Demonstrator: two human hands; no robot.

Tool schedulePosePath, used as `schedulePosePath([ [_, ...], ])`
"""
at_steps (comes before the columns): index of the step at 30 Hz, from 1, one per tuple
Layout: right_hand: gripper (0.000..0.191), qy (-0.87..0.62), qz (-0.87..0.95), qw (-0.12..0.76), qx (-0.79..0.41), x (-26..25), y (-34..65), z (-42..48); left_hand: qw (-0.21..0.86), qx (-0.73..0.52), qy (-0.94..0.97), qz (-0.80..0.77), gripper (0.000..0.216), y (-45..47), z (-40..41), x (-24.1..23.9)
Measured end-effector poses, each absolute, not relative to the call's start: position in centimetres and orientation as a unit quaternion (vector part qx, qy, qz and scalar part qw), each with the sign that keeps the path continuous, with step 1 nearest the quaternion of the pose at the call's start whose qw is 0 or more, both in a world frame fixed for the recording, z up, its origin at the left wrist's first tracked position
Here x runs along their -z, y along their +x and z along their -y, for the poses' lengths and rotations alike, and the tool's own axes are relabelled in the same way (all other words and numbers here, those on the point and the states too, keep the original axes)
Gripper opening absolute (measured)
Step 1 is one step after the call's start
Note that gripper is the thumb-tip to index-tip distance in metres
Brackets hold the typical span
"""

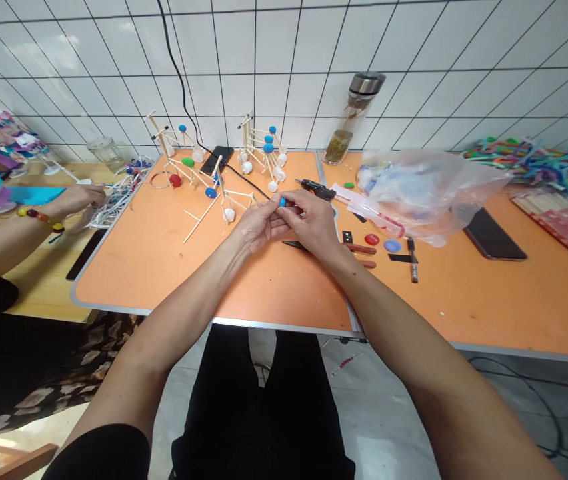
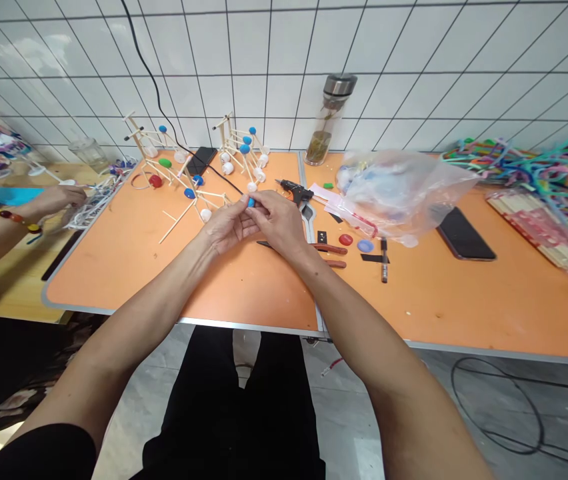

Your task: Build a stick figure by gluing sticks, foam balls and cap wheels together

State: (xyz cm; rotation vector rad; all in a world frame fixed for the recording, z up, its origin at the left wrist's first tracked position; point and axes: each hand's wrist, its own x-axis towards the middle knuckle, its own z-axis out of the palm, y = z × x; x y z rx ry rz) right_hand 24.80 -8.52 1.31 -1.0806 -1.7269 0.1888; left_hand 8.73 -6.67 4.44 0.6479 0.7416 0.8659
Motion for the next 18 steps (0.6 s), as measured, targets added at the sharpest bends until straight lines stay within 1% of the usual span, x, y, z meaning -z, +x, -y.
schedulePosePath([
  [4,0.029,-0.463,0.718,0.516,-0.062,-1.0,24.9,8.4,0.784,-0.414,0.315,-0.337,0.028,8.7,6.6,-4.1],
  [6,0.032,-0.464,0.719,0.514,-0.052,-0.9,25.0,8.4,0.777,-0.421,0.325,-0.336,0.025,8.7,6.4,-3.9],
  [9,0.034,-0.45,0.73,0.511,-0.049,-0.9,25.0,8.5,0.769,-0.425,0.335,-0.34,0.028,8.7,6.1,-3.5],
  [11,0.029,-0.443,0.731,0.518,-0.047,-1.0,25.0,8.5,0.773,-0.427,0.329,-0.334,0.029,8.7,6.0,-3.4],
  [14,0.025,-0.449,0.716,0.533,-0.037,-0.9,25.0,8.4,0.78,-0.433,0.323,-0.316,0.022,8.6,6.0,-3.4],
  [18,0.031,-0.436,0.722,0.536,-0.029,-0.5,25.1,8.1,0.77,-0.431,0.356,-0.308,0.016,8.2,5.7,-3.1],
])
